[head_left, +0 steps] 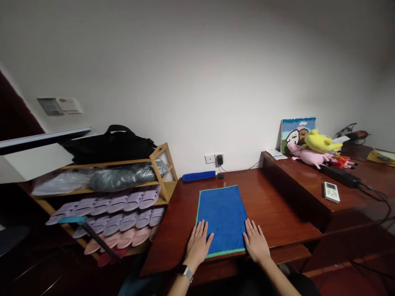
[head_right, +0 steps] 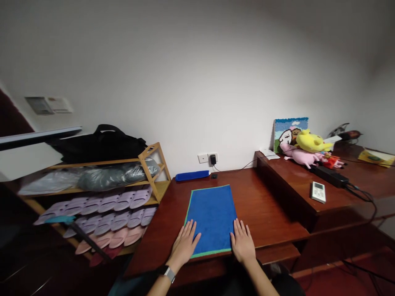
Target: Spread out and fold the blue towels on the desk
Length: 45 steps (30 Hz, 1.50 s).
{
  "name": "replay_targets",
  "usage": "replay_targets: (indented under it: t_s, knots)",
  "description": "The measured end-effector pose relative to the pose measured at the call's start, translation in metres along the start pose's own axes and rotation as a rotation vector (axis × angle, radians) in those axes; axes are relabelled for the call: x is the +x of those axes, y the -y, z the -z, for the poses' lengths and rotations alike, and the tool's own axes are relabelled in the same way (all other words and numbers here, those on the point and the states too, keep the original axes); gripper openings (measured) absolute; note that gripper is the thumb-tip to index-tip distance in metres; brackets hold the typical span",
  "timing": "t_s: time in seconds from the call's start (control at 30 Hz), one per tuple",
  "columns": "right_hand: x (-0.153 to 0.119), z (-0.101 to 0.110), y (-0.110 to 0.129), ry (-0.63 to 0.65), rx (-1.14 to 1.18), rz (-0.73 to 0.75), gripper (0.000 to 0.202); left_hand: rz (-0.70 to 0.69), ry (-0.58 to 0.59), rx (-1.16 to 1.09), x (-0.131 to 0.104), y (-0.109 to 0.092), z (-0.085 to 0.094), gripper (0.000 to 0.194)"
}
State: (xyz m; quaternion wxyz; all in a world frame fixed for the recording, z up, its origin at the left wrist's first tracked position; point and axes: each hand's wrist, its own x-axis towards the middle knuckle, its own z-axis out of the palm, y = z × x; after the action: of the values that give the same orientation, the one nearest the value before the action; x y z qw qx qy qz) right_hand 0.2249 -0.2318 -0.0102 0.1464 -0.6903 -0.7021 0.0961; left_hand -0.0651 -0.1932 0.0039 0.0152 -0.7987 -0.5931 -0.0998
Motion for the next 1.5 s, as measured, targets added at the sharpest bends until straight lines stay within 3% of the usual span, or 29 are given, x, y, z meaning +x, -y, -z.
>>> replay_targets:
  t_s: [0.07, 0.23, 0.33, 0.43, 0.7, 0.87, 1.0, 1.1, 1.3, 1.4, 1.5]
  knots:
    - [0.001, 0.000, 0.000, -0.005, 0.004, 0.005, 0.066, -0.050, -0.022, -0.026, 0.007, -0.030, 0.004, 0.074]
    - [-0.001, 0.006, 0.001, 0.024, -0.018, 0.008, 0.064, -0.237, 0.039, -0.139, 0.032, -0.126, -0.001, 0.072]
    - [-0.002, 0.007, 0.001, 0.043, -0.040, 0.021, 0.063, -0.250, 0.077, -0.157, 0.034, -0.151, -0.010, 0.070]
    - [-0.002, 0.005, 0.000, 0.023, -0.040, 0.021, 0.063, -0.277, 0.068, -0.143, 0.020, -0.134, -0.015, 0.068]
    - [-0.002, 0.001, 0.000, 0.027, -0.038, -0.009, 0.066, -0.144, -0.005, -0.038, -0.030, -0.015, -0.005, 0.067]
    - [-0.003, 0.003, 0.001, 0.049, -0.075, -0.017, 0.067, -0.120, 0.020, -0.021, -0.042, 0.017, 0.005, 0.069]
    - [-0.004, 0.002, 0.002, 0.018, -0.093, -0.015, 0.067, -0.188, -0.026, -0.017, -0.068, 0.028, 0.004, 0.068]
    - [-0.012, -0.007, 0.000, -0.087, -0.089, 0.000, 0.065, -0.205, -0.087, -0.018, -0.082, 0.032, 0.002, 0.067]
    - [-0.035, -0.044, -0.004, -0.315, -0.029, 0.090, 0.061, -0.191, -0.144, 0.012, -0.073, 0.030, 0.010, 0.062]
    - [-0.038, -0.055, -0.005, -0.405, 0.004, 0.112, 0.060, -0.174, -0.152, 0.009, -0.053, 0.009, 0.025, 0.060]
    - [-0.035, -0.059, -0.006, -0.444, 0.018, 0.102, 0.061, -0.236, -0.113, -0.050, -0.029, -0.036, 0.033, 0.060]
